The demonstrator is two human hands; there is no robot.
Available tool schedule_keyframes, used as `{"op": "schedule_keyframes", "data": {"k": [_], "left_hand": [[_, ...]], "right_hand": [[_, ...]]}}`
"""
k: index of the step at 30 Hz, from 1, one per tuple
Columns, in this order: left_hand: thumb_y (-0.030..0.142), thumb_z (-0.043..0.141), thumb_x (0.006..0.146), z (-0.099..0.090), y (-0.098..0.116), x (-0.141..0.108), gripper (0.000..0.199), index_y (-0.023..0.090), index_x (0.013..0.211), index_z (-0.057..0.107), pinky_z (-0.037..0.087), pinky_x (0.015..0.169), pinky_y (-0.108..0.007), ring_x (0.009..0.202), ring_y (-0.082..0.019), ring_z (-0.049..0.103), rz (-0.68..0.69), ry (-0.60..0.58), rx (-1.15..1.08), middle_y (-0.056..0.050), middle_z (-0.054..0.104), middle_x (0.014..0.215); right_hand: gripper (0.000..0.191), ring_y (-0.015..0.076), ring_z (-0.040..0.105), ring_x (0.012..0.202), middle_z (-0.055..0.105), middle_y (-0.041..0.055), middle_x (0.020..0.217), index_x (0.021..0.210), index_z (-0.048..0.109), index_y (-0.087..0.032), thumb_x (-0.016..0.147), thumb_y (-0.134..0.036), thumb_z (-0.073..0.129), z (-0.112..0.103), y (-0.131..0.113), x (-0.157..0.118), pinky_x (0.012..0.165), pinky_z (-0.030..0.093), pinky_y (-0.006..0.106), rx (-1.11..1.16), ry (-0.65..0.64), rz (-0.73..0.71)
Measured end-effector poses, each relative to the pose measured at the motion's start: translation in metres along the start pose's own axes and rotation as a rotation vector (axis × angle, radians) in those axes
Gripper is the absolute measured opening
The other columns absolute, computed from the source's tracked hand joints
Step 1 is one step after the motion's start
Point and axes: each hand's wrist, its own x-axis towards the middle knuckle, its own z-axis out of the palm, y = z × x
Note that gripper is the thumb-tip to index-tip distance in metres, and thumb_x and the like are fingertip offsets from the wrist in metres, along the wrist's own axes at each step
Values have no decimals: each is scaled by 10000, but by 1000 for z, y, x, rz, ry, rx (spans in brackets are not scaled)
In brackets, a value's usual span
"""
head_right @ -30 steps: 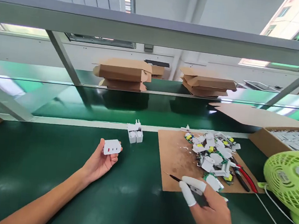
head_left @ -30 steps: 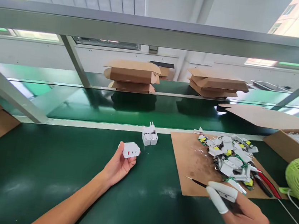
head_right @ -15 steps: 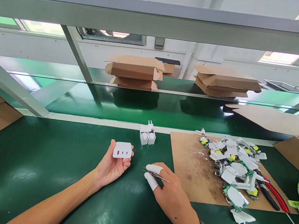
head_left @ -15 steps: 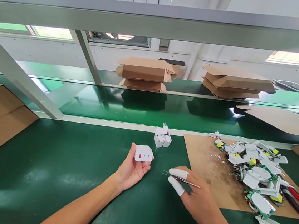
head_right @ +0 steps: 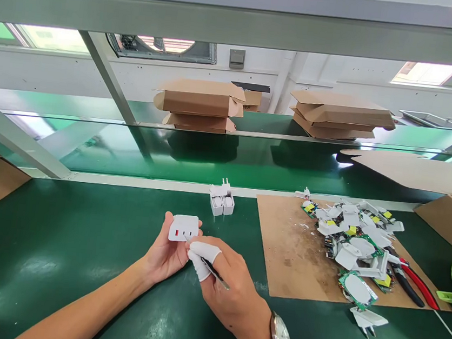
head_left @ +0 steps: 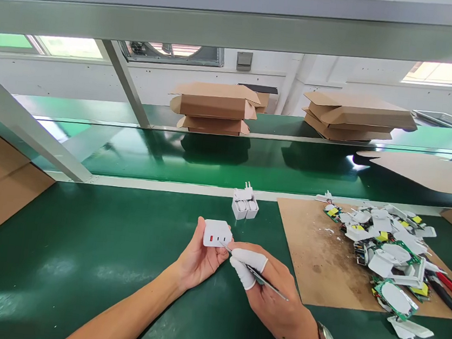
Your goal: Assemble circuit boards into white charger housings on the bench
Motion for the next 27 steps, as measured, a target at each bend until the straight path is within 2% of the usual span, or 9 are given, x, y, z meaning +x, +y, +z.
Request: {"op": "schedule_keyframes", "data": {"k": [5,9,15,20,22,24,27], "left_hand": [[645,745,814,2,-2,0,619,71,1046,732,593,640,-222,634,-109,671,-2,-6,26,-69,735,832],[654,731,822,1,-3,0,595,96,1028,727,602,699,-239,735,-137,709,11,26,47,-84,751,889],[632,869,661,-1,-6,1,633,105,982,730,594,692,-271,750,-173,706,134,34,145,-87,759,877],[587,881,675,-1,-7,1,609,112,1023,724,592,737,-266,791,-174,717,188,60,157,-75,758,907],[619,857,689,0,-6,1,617,111,1013,724,597,710,-271,731,-164,702,185,59,161,-74,750,872],[651,817,723,1,-4,1,626,105,1014,723,601,675,-269,680,-151,684,188,73,164,-80,744,850],[645,763,799,4,1,1,599,101,1048,725,592,624,-234,666,-133,671,185,102,133,-88,741,861]], "right_hand": [[376,176,752,1031,763,65,1152,1267,611,-258,969,-33,556,-1,2,0,914,650,313,-34,-11,-14],[411,184,746,1055,753,71,1171,1288,598,-260,965,-18,520,-3,3,-1,923,654,334,-38,-41,-22],[493,218,726,1122,739,104,1210,1320,551,-229,913,26,440,-14,-4,7,916,655,372,-161,-187,-96],[521,210,741,1076,749,95,1197,1282,572,-232,869,45,415,-21,-7,12,892,653,370,-170,-251,-59],[455,194,752,1023,758,73,1168,1247,591,-247,906,21,456,-20,-6,10,867,654,342,-126,-225,-33],[372,170,761,970,767,46,1121,1225,602,-267,954,-27,515,-19,-6,8,838,653,301,-53,-141,7],[305,165,763,994,768,44,1129,1237,612,-274,983,-106,587,-16,-6,3,861,651,285,33,-47,75]]}}
